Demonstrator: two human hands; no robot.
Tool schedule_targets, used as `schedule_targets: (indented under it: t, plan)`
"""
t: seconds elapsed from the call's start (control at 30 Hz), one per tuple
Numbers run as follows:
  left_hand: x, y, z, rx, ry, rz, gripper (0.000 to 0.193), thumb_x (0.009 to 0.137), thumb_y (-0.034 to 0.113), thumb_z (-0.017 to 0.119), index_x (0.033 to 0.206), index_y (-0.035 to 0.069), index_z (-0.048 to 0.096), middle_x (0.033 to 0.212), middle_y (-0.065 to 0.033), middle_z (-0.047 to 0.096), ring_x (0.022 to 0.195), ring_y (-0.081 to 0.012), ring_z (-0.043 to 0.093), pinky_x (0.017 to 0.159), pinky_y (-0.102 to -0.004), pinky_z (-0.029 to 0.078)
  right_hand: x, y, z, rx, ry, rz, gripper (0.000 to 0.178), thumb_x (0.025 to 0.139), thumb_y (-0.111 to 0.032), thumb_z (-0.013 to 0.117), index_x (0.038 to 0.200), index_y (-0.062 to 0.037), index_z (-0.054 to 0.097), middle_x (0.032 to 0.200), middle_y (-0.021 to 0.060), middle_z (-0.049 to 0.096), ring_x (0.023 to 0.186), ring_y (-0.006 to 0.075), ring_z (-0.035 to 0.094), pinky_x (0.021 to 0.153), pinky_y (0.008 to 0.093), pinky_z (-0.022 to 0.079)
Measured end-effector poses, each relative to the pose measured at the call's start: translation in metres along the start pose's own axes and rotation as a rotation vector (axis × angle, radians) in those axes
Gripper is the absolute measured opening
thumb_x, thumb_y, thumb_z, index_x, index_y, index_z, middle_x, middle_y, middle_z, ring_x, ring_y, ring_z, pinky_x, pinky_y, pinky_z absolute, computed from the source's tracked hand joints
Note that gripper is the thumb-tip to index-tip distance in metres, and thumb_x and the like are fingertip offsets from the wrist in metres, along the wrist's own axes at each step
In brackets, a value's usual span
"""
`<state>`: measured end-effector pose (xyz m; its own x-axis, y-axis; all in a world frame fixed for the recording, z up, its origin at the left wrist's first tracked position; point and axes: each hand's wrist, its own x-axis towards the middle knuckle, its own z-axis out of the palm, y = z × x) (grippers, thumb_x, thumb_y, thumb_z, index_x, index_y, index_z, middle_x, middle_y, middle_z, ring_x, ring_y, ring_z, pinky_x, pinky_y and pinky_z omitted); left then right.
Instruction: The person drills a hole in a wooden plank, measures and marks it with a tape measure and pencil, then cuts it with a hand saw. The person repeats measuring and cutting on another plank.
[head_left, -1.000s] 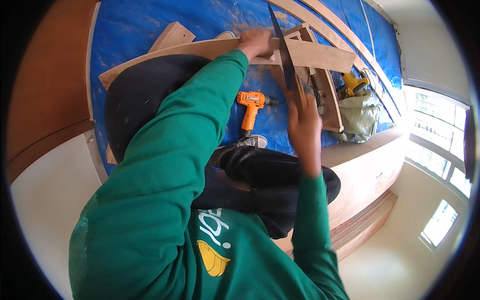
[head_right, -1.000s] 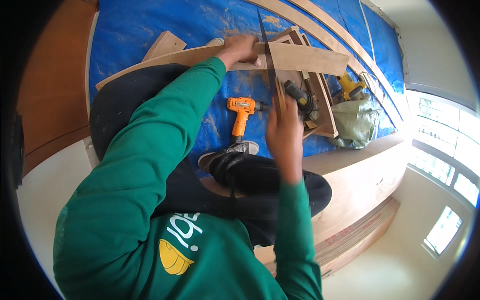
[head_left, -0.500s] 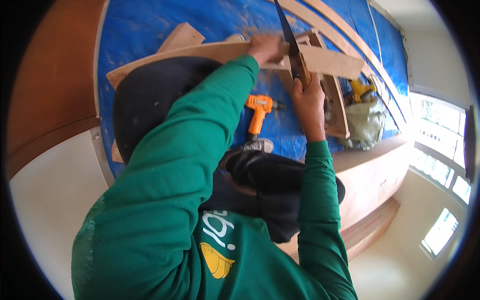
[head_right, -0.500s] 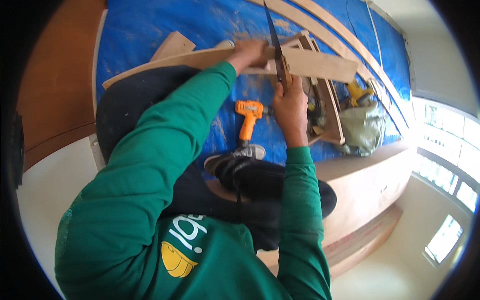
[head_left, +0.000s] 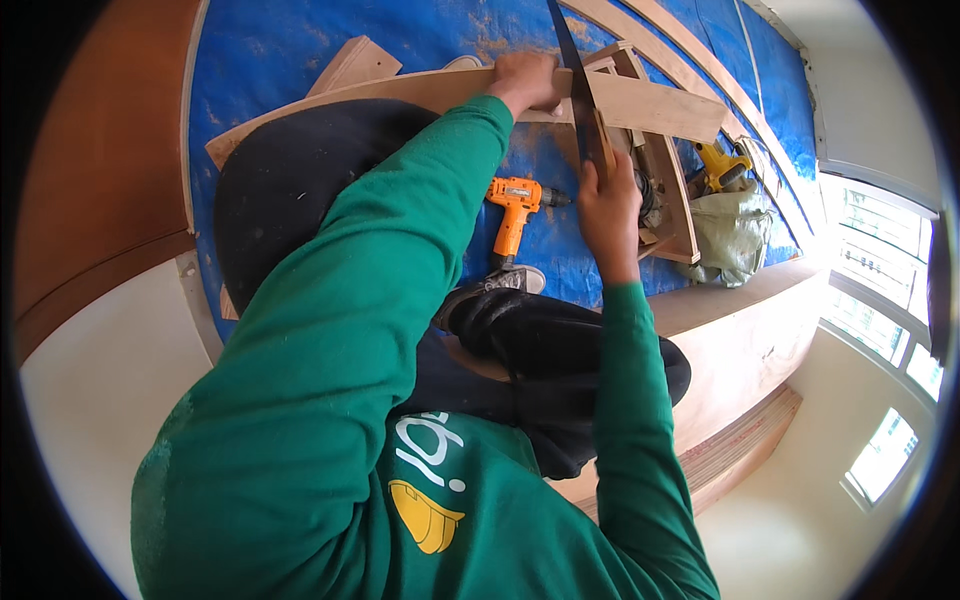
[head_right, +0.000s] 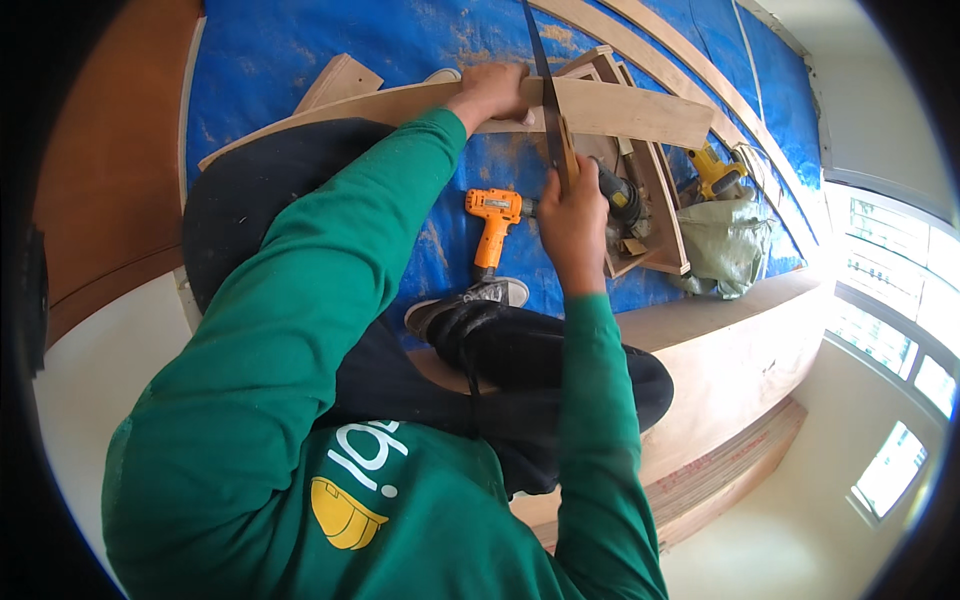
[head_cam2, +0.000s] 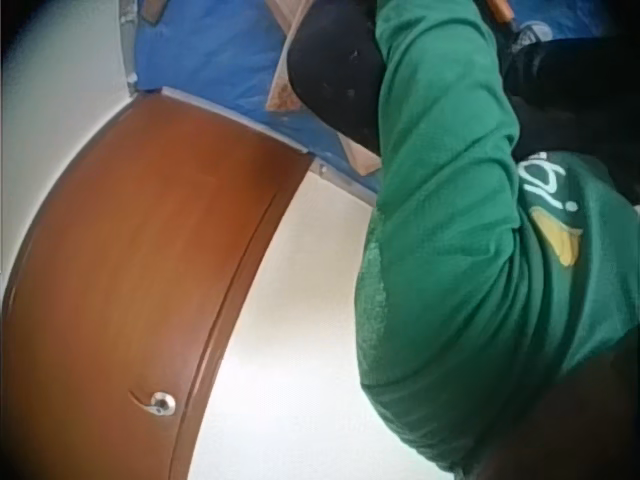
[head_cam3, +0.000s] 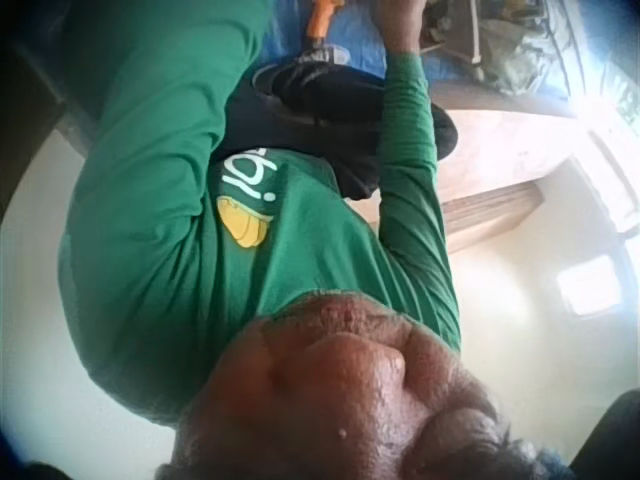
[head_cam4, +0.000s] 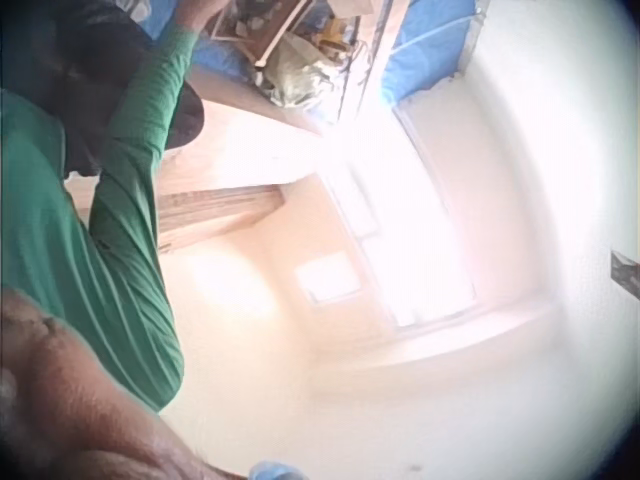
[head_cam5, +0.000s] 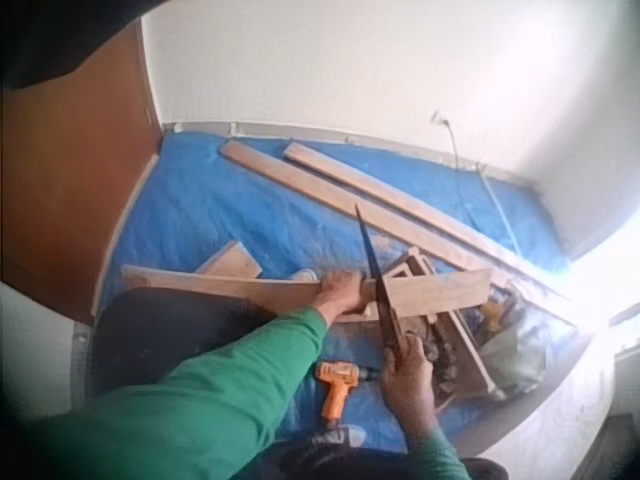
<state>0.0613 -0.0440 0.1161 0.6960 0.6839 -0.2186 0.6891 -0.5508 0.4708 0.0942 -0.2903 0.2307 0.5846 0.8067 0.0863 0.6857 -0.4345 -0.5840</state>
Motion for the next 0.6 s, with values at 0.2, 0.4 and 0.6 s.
schedule_targets:
  t: [0.2,0.4,0.6]
  plan:
    - [0.003,-0.002,-0.009,-0.058,-0.062,-0.002,0.078,0.067,0.048,0.102,0.135,0.02,0.078,0.127,-0.0135,0.083,0.122,-0.037,0.078,0.099,-0.0536,0.06,-0.055,-0.006,-0.046,0.036,-0.116,0.004,0.034,0.109,-0.014,0.069,0.14,-0.0014,0.061,0.112,0.0344,0.077,0.107,0.0587,0.073,0.086,0.0587,0.061]
    - [0.004,-0.003,-0.003,-0.03,-0.043,0.021,0.071,0.067,0.05,0.102,0.125,0.018,0.078,0.119,-0.0106,0.083,0.115,-0.0349,0.079,0.093,-0.054,0.06,-0.165,-0.068,-0.145,0.028,-0.166,0.357,0.036,0.111,-0.01,0.067,0.145,-0.0011,0.06,0.118,0.0318,0.077,0.111,0.0534,0.077,0.094,0.0488,0.063]
    - [-0.006,0.004,-0.002,0.019,0.027,0.012,0.069,0.075,0.047,0.099,0.135,0.018,0.079,0.131,-0.015,0.082,0.127,-0.0346,0.077,0.102,-0.0537,0.061,0.008,0.004,0.01,0.015,-0.008,0.038,0.033,0.108,-0.016,0.07,0.138,-0.004,0.062,0.111,0.0325,0.078,0.105,0.0585,0.073,0.085,0.0609,0.059]
